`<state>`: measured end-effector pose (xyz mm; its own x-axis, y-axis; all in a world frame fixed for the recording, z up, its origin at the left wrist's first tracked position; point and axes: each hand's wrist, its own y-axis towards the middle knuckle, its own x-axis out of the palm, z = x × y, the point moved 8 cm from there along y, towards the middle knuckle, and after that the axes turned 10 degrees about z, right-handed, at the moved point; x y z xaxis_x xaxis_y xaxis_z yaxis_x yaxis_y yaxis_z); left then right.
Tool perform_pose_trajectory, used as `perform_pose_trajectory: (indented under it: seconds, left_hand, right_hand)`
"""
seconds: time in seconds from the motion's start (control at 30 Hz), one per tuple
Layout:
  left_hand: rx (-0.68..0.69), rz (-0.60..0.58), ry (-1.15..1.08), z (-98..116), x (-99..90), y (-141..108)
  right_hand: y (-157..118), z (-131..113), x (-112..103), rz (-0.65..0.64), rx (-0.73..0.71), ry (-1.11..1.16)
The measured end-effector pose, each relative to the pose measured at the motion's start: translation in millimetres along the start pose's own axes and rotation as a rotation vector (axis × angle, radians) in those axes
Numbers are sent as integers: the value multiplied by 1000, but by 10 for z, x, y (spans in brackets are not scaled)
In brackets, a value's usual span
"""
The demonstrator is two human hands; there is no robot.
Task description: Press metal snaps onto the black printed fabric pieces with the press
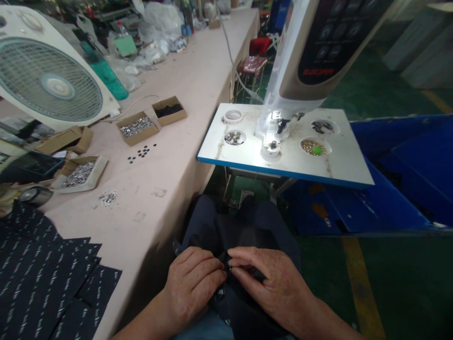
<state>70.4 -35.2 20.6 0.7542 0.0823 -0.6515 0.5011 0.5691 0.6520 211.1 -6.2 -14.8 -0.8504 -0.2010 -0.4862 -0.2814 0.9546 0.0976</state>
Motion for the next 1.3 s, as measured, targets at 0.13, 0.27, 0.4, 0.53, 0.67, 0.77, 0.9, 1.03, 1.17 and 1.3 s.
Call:
perform_pose_trajectory:
  seconds: [0.13,0.27,0.4,0.53,0.67,0.77,0.9,1.03,1.17,1.3]
  left_hand:
    - [-22,-2,-4,-22,13,-15]
    - [-52,1,-39,-62,33,-48]
    - [-99,12,-107,-111,50,-69]
    - [-209,-10,-169,-189,111,-96]
    - [-354,-37,-240,-277,194,-119]
    - [-433,-45,-281,-327,238,-119]
    - [-521,-43,-293,-386,265,-104]
    - [-645,-78,-284,-452,310,-115]
    - [-825,-163,-269,-542,384,-189]
    - [-977,-257,-317,-623,469,-259]
  right_hand:
    - [23,-60,23,-30,-74,-89]
    - [26,-137,44,-66,-176,-154]
    - [22,-178,67,-153,-234,-233]
    - [56,-244,17,-207,-262,-257]
    - [111,-281,-80,-274,-217,-165]
    - [129,-264,-148,-339,-164,-92]
    - [142,-188,-170,-386,-69,-118]
    - [136,-154,-46,-398,-50,-195]
    - [150,-69,70,-330,-8,-227]
    - [198,27,93,-287,70,-116]
